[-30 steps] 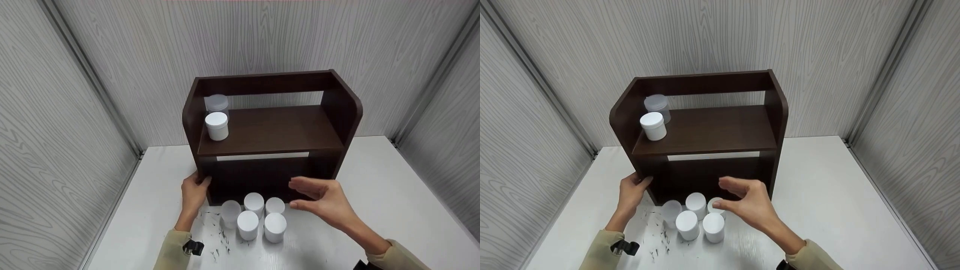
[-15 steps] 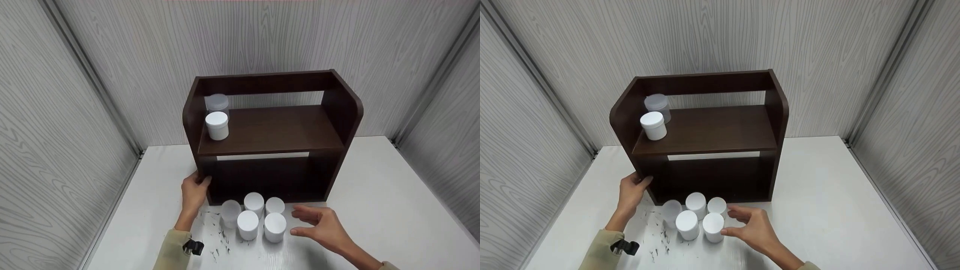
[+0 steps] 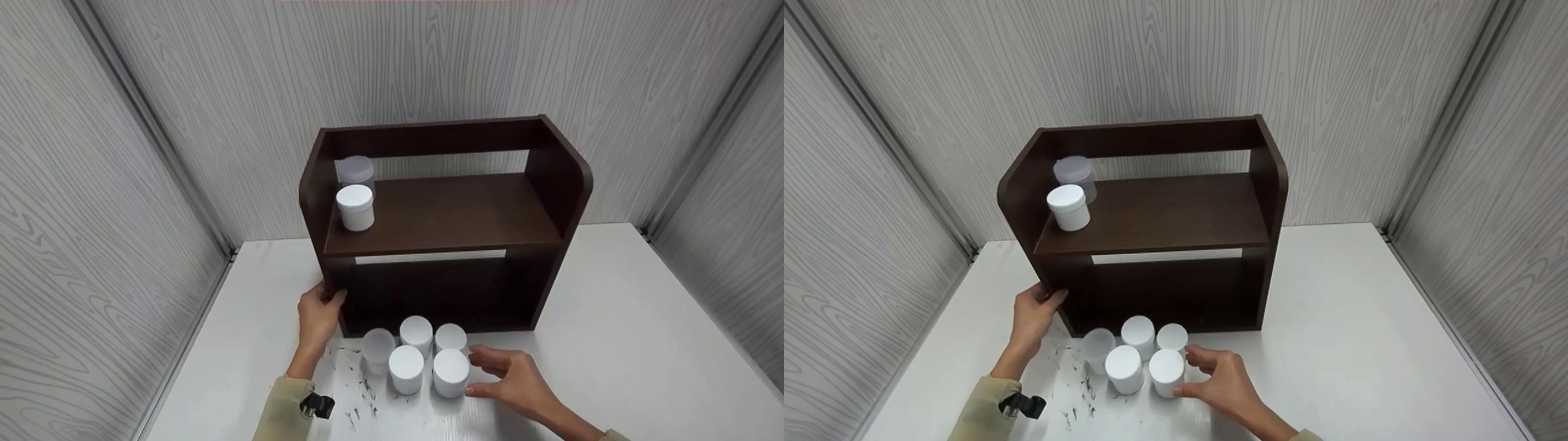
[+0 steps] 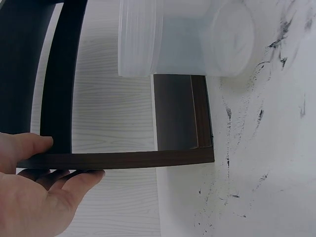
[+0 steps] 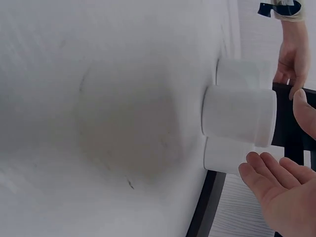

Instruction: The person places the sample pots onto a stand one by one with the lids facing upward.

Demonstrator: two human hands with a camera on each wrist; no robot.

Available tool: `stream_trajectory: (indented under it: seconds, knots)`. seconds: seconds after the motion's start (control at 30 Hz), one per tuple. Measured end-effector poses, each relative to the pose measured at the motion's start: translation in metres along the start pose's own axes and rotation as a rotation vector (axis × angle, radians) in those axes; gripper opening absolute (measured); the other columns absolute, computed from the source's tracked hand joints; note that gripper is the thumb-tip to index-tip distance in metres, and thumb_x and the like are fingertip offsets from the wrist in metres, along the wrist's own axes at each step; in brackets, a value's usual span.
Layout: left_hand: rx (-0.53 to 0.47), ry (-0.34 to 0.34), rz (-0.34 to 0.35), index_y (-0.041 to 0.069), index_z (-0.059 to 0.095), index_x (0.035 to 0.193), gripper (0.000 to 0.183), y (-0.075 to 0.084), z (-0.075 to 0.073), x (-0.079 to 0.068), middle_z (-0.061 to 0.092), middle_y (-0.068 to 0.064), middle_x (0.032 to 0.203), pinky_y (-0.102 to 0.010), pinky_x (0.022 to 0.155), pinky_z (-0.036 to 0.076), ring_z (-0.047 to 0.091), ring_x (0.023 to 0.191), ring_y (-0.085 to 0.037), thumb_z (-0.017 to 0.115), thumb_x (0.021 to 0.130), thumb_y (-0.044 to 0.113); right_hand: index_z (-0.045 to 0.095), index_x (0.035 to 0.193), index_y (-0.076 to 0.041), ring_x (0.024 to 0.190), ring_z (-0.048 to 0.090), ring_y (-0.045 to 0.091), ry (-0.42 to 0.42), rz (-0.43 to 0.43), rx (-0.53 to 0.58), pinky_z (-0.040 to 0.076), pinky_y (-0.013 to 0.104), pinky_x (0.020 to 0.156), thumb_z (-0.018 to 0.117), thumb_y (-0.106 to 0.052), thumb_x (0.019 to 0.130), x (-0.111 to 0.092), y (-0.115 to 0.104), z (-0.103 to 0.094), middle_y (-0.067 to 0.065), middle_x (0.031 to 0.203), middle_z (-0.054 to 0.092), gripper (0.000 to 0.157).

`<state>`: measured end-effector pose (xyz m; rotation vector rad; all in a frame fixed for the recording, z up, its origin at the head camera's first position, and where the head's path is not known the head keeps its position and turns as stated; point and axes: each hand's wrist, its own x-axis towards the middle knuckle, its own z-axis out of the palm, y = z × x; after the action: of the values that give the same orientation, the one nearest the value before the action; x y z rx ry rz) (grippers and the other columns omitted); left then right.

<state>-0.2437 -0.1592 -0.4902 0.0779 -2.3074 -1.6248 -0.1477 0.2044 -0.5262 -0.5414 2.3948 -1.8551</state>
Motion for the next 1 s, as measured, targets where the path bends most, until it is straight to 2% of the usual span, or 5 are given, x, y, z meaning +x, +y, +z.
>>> stream_trajectory:
  seconds: [0.37, 0.57, 0.77, 1.0]
  knots:
    - [-0.002, 0.008, -0.006, -0.010, 0.066, 0.131, 0.037, 0.000, 0.000, 0.001, 0.073, -0.023, 0.118, -0.043, 0.089, 0.057, 0.071, 0.106, -0.033, 0.068, 0.100, 0.008, 0.066, 0.134, 0.009, 0.120, 0.068, 0.033, -0.016, -0.012, -0.024, 0.053, 0.045, 0.101, 0.095, -0.008, 0.076, 0.008, 0.014, 0.007, 0.016, 0.125, 0.074, 0.067]
    - [-0.015, 0.003, 0.004, -0.010, 0.066, 0.132, 0.036, -0.002, 0.001, 0.000, 0.072, -0.023, 0.119, -0.040, 0.088, 0.057, 0.071, 0.107, -0.032, 0.068, 0.100, 0.008, 0.067, 0.133, 0.010, 0.119, 0.069, 0.033, -0.007, -0.020, -0.052, 0.054, 0.041, 0.100, 0.097, -0.015, 0.075, 0.011, 0.014, 0.010, 0.020, 0.128, 0.072, 0.069]
    - [-0.021, 0.003, 0.010, -0.010, 0.067, 0.131, 0.035, -0.001, 0.001, 0.000, 0.073, -0.023, 0.118, -0.039, 0.086, 0.057, 0.071, 0.106, -0.032, 0.068, 0.100, 0.007, 0.067, 0.132, 0.011, 0.118, 0.069, 0.036, -0.011, -0.027, -0.051, 0.054, 0.042, 0.100, 0.097, -0.013, 0.075, 0.013, 0.013, 0.011, 0.022, 0.127, 0.071, 0.069]
    - [-0.017, 0.008, 0.001, -0.011, 0.066, 0.130, 0.035, -0.001, 0.001, 0.000, 0.073, -0.023, 0.117, -0.040, 0.086, 0.057, 0.071, 0.105, -0.032, 0.068, 0.100, 0.007, 0.073, 0.127, 0.005, 0.117, 0.069, 0.035, -0.010, -0.039, -0.061, 0.054, 0.042, 0.099, 0.098, -0.018, 0.074, 0.015, 0.015, 0.012, 0.015, 0.124, 0.074, 0.063]
